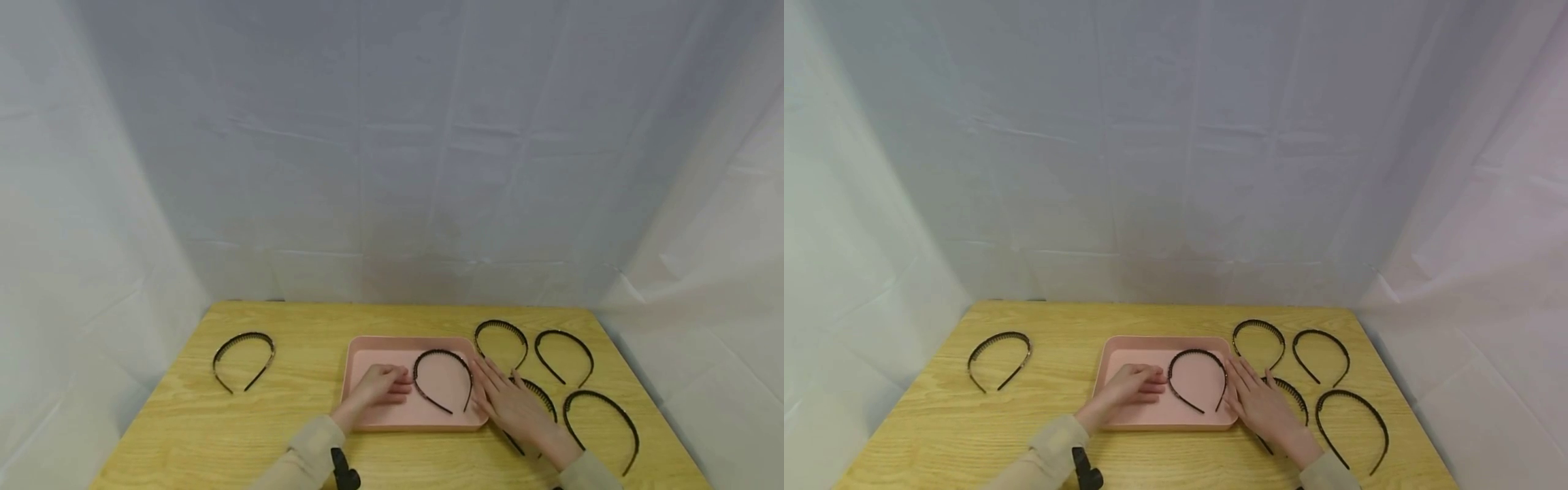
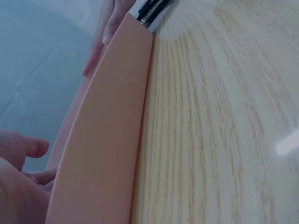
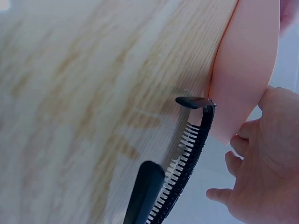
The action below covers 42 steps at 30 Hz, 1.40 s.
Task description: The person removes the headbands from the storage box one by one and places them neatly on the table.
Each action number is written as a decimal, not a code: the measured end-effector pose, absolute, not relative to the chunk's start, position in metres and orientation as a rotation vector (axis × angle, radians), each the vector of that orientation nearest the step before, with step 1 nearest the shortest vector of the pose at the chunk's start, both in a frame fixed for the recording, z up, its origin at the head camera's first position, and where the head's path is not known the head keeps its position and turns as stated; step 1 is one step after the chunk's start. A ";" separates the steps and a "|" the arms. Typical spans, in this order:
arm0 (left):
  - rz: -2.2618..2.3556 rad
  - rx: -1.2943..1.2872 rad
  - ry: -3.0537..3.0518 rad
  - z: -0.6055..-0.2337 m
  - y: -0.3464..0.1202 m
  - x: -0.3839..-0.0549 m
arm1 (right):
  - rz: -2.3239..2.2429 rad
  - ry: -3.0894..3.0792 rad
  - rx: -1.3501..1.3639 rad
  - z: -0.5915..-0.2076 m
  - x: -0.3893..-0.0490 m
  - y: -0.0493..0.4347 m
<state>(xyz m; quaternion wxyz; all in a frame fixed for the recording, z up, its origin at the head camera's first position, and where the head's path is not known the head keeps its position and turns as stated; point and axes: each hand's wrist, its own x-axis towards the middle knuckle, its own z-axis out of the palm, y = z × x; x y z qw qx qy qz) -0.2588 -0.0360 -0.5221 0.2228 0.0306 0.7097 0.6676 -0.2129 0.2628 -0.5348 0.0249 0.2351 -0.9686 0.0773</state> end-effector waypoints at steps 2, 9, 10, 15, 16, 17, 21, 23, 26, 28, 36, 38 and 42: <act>1.855 0.067 1.949 -0.522 -0.033 -0.259 | 0.247 -2.973 0.731 -0.535 -0.213 0.263; 1.908 -0.011 1.887 -0.522 -0.027 -0.257 | 0.239 -2.915 0.742 -0.539 -0.213 0.264; 1.916 -0.020 1.879 -0.522 -0.027 -0.257 | 0.236 -2.928 0.738 -0.538 -0.213 0.264; 1.920 -0.038 1.889 -0.519 -0.023 -0.256 | 0.231 -2.962 0.731 -0.535 -0.212 0.263; 1.917 -0.036 1.902 -0.519 -0.023 -0.256 | 0.227 -2.954 0.735 -0.534 -0.212 0.263; 1.917 -0.035 1.911 -0.518 -0.022 -0.256 | 0.214 -2.943 0.742 -0.534 -0.212 0.263; 1.941 -0.040 1.917 -0.518 -0.018 -0.257 | 0.216 -2.910 0.747 -0.533 -0.210 0.262; 1.959 -0.042 1.904 -0.519 -0.015 -0.258 | 0.217 -2.923 0.742 -0.533 -0.210 0.262; 1.972 -0.039 1.897 -0.523 -0.011 -0.260 | 0.225 -2.965 0.723 -0.533 -0.211 0.262; 1.971 -0.025 1.906 -0.524 -0.009 -0.260 | 0.230 -2.992 0.714 -0.532 -0.212 0.261; 1.992 -0.031 1.927 -0.529 -0.001 -0.261 | 0.238 -3.011 0.704 -0.530 -0.210 0.261; 1.998 -0.045 1.928 -0.528 0.000 -0.260 | 0.236 -2.980 0.715 -0.532 -0.211 0.261; 2.014 -0.059 1.934 -0.528 0.001 -0.259 | 0.222 -2.918 0.725 -0.538 -0.212 0.263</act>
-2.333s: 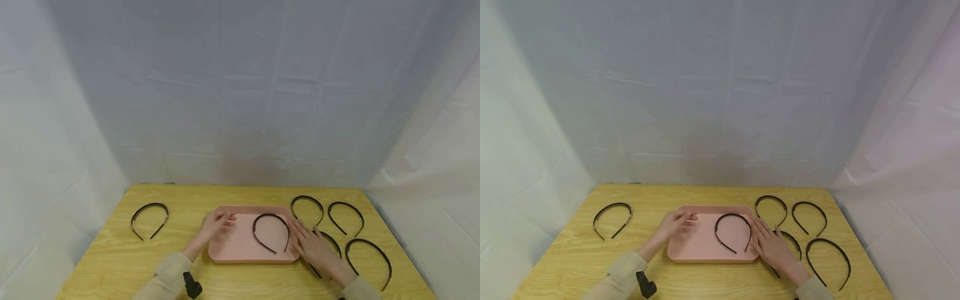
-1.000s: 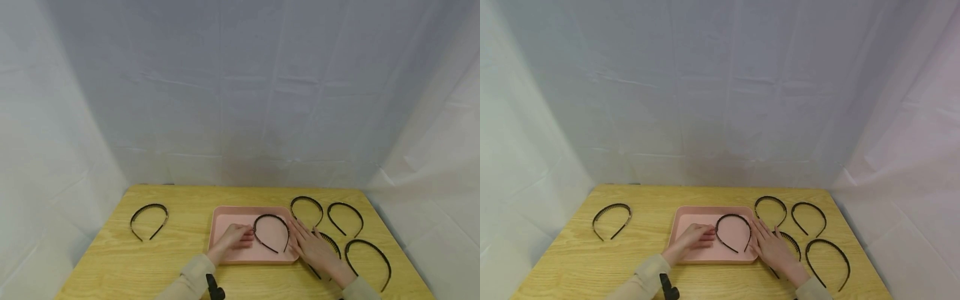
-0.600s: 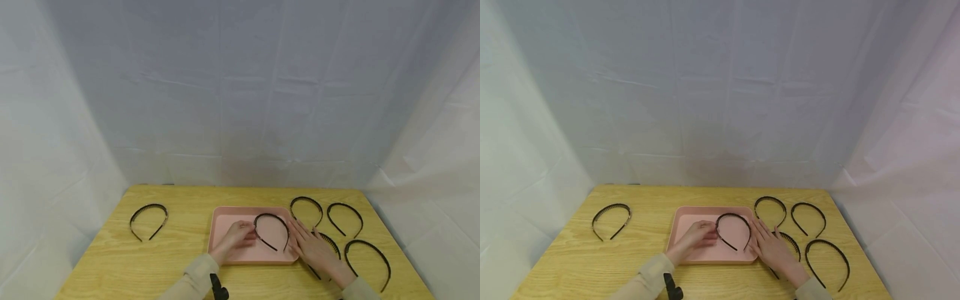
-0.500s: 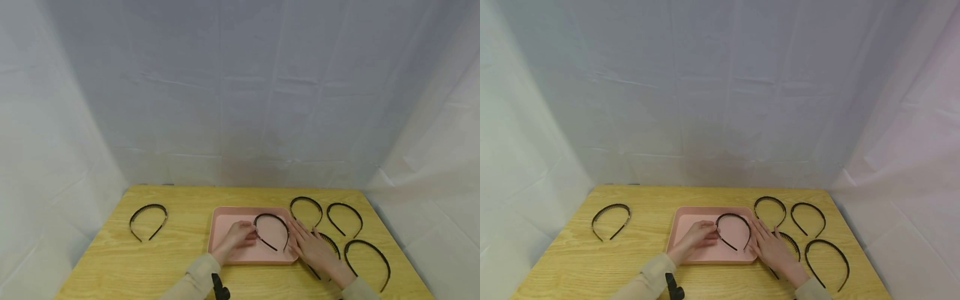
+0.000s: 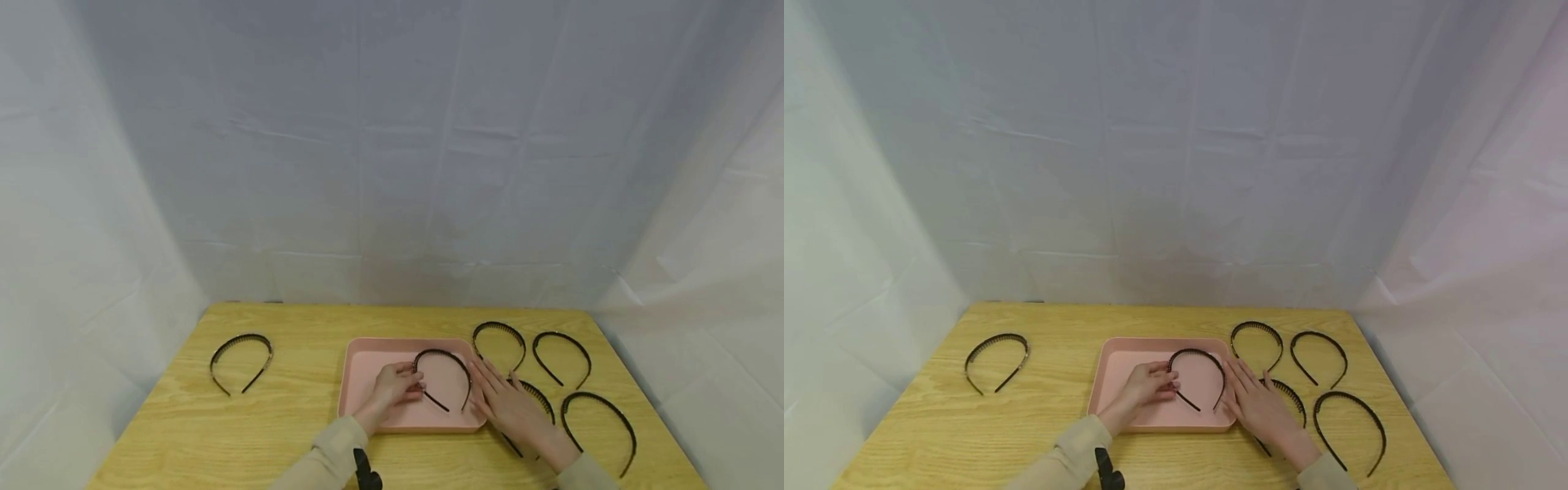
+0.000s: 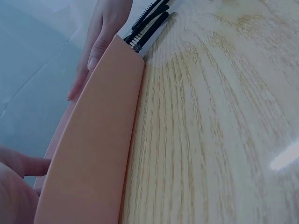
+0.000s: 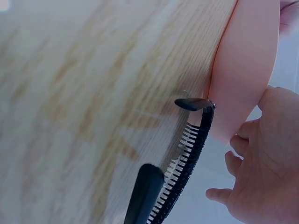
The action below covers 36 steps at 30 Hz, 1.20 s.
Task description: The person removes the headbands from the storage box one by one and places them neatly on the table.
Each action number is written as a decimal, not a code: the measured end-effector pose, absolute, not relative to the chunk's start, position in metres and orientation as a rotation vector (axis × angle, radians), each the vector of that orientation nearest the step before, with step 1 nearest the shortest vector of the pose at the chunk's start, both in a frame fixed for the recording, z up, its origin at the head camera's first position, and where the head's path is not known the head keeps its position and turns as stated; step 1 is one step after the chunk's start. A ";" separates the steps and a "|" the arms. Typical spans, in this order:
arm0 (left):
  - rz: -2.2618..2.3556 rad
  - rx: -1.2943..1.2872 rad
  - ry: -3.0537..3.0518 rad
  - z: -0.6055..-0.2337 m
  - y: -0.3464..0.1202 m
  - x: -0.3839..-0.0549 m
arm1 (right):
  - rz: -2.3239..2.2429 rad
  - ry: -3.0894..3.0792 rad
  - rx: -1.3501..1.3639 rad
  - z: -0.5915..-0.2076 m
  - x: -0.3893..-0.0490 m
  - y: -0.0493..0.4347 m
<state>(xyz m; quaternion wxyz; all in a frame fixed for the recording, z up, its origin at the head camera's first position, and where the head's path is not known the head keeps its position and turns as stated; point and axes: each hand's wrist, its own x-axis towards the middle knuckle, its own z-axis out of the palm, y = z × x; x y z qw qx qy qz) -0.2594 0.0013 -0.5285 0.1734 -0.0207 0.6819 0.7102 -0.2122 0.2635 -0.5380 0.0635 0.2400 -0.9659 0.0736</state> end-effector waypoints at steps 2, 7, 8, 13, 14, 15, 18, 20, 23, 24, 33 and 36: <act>2.021 -0.061 1.939 -0.529 0.001 -0.260 | 0.227 -2.904 0.725 -0.539 -0.213 0.264; 2.029 -0.063 1.942 -0.531 0.002 -0.260 | 0.237 -2.905 0.731 -0.542 -0.214 0.266; 2.030 -0.063 1.943 -0.530 0.002 -0.259 | 0.229 -2.906 0.732 -0.543 -0.215 0.266; 2.042 -0.050 1.940 -0.527 0.000 -0.259 | 0.215 -2.908 0.739 -0.543 -0.215 0.267; 2.042 -0.044 1.942 -0.526 -0.001 -0.259 | 0.214 -2.904 0.741 -0.544 -0.215 0.267; 2.042 -0.035 1.948 -0.525 -0.002 -0.260 | 0.214 -2.901 0.742 -0.544 -0.215 0.267; 2.033 -0.013 1.969 -0.524 -0.005 -0.261 | 0.234 -2.895 0.740 -0.544 -0.215 0.267; 2.025 0.000 1.988 -0.522 -0.008 -0.263 | 0.222 -2.885 0.740 -0.545 -0.216 0.267; 2.023 0.023 2.008 -0.519 -0.013 -0.265 | 0.186 -2.871 0.742 -0.546 -0.215 0.267; 2.029 0.027 2.001 -0.517 -0.015 -0.266 | 0.182 -2.870 0.745 -0.545 -0.215 0.266; 2.064 0.074 1.963 -0.506 -0.030 -0.271 | 0.209 -2.954 0.733 -0.533 -0.210 0.262; 2.088 0.094 1.940 -0.503 -0.035 -0.272 | 0.201 -2.974 0.722 -0.531 -0.210 0.260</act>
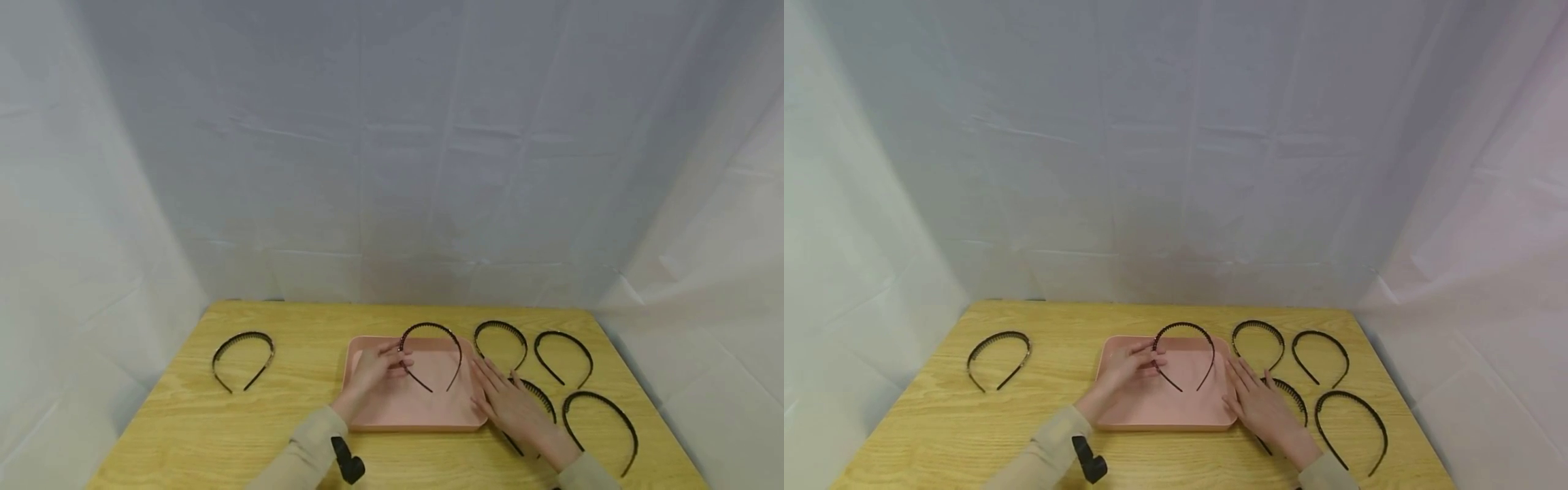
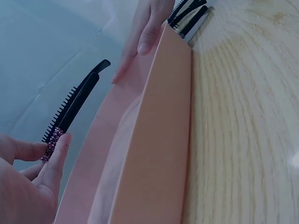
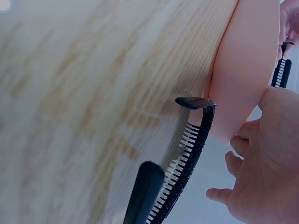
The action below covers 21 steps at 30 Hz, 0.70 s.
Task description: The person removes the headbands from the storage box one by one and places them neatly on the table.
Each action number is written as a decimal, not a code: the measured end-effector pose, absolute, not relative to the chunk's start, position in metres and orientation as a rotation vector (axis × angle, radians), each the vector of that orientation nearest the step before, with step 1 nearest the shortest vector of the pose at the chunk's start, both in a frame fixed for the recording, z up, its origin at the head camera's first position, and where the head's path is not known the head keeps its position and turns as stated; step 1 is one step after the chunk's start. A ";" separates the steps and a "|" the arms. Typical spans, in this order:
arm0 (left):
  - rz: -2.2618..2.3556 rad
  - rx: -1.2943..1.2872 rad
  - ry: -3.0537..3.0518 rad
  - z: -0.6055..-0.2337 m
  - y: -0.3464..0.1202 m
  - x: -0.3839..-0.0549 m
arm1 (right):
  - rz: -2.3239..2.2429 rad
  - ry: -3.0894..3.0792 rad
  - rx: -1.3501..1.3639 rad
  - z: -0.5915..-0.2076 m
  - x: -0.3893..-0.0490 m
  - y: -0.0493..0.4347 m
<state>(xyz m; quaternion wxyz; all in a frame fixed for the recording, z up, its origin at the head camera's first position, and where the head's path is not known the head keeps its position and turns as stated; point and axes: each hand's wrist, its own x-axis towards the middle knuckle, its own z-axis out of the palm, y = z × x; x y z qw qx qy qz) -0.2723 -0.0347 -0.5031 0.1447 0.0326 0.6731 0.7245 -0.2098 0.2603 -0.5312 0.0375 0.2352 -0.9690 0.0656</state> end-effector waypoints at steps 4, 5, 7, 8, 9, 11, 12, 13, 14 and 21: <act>2.122 0.104 1.933 -0.500 -0.040 -0.275 | 0.209 -2.938 0.736 -0.532 -0.210 0.261; 2.131 0.111 1.940 -0.500 -0.042 -0.276 | 0.216 -2.929 0.737 -0.532 -0.210 0.261; 2.153 0.112 1.944 -0.499 -0.044 -0.277 | 0.225 -2.923 0.739 -0.532 -0.210 0.261; 2.160 0.109 1.949 -0.498 -0.046 -0.278 | 0.226 -2.926 0.739 -0.532 -0.210 0.261; 2.167 0.109 1.952 -0.497 -0.047 -0.279 | 0.223 -2.933 0.736 -0.532 -0.210 0.261; 2.177 0.097 1.953 -0.496 -0.051 -0.280 | 0.220 -2.954 0.723 -0.533 -0.211 0.261; 2.184 0.078 1.941 -0.495 -0.052 -0.281 | 0.211 -2.969 0.717 -0.533 -0.211 0.261; 2.190 0.065 1.932 -0.495 -0.054 -0.282 | 0.203 -2.980 0.711 -0.534 -0.212 0.261; 2.191 0.056 1.928 -0.494 -0.057 -0.282 | 0.203 -2.988 0.707 -0.534 -0.212 0.261; 2.228 0.058 1.903 -0.502 -0.082 -0.290 | 0.223 -3.005 0.705 -0.534 -0.213 0.262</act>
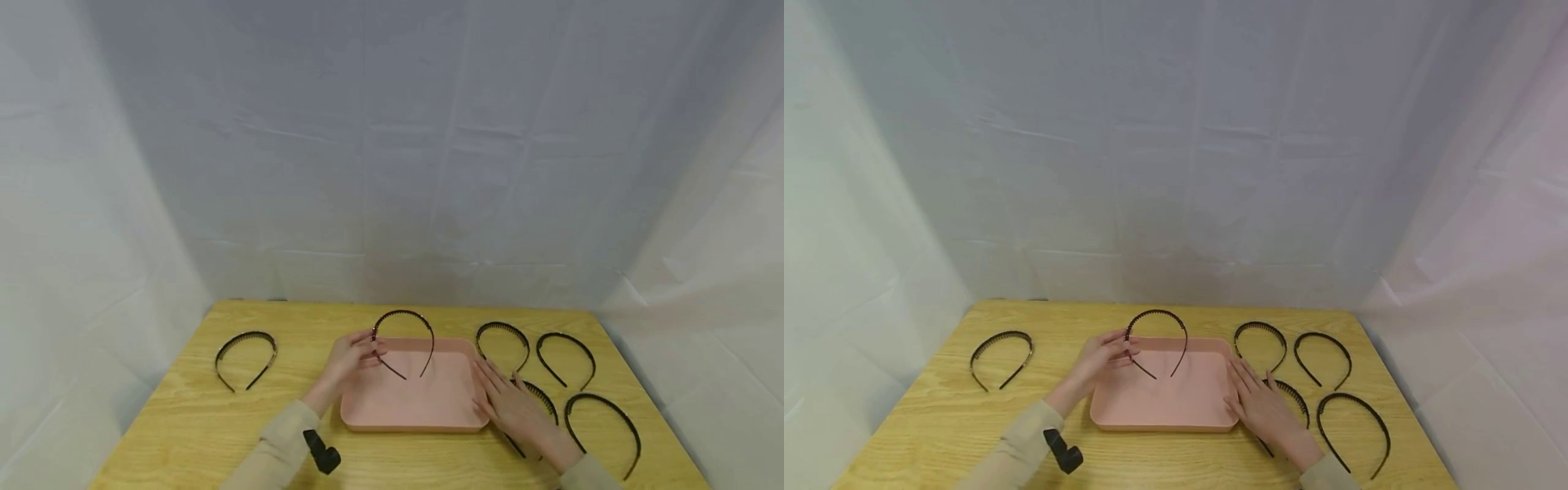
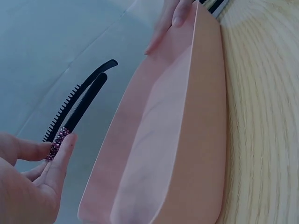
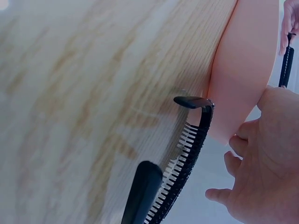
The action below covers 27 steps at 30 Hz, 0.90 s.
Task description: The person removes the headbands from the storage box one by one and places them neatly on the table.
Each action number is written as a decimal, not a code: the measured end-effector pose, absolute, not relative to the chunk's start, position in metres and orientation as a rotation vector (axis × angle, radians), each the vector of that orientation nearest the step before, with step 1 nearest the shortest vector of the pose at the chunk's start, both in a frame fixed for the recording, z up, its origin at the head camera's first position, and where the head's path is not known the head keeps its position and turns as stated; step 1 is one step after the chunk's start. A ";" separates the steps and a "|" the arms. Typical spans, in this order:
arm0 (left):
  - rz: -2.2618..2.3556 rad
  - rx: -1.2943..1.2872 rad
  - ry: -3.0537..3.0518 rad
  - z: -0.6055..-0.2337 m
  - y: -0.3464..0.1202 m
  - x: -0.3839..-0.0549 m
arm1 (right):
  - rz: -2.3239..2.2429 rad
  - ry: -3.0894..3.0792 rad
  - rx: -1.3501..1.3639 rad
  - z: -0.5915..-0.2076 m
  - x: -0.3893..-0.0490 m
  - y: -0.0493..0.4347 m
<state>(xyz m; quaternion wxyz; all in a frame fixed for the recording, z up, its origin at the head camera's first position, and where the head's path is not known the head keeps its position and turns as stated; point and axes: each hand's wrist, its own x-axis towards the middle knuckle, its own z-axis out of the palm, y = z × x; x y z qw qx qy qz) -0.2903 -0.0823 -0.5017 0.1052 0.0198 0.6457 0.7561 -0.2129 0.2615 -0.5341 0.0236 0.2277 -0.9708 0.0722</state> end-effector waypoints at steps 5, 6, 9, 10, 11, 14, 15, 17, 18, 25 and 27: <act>2.205 -0.103 1.953 -0.485 -0.099 -0.284 | 0.245 -2.941 0.728 -0.536 -0.212 0.263; 2.204 -0.110 1.958 -0.485 -0.103 -0.284 | 0.244 -2.927 0.733 -0.536 -0.211 0.263; 2.201 -0.113 1.971 -0.484 -0.116 -0.286 | 0.232 -2.913 0.742 -0.536 -0.211 0.263; 2.200 -0.106 1.975 -0.483 -0.120 -0.286 | 0.237 -2.918 0.740 -0.535 -0.211 0.263; 2.199 -0.104 1.977 -0.483 -0.124 -0.286 | 0.239 -2.930 0.736 -0.535 -0.211 0.262; 2.194 -0.096 1.979 -0.482 -0.136 -0.287 | 0.244 -2.982 0.717 -0.534 -0.212 0.262; 2.193 -0.089 1.981 -0.483 -0.140 -0.288 | 0.242 -2.998 0.712 -0.533 -0.212 0.262; 2.201 -0.088 1.975 -0.483 -0.147 -0.289 | 0.237 -3.023 0.703 -0.533 -0.213 0.261; 2.205 -0.086 1.973 -0.482 -0.151 -0.289 | 0.233 -3.029 0.700 -0.533 -0.213 0.261; 2.209 -0.114 1.977 -0.475 -0.176 -0.289 | 0.257 -2.976 0.713 -0.534 -0.213 0.262; 2.209 -0.114 1.978 -0.475 -0.183 -0.289 | 0.255 -2.948 0.721 -0.536 -0.213 0.262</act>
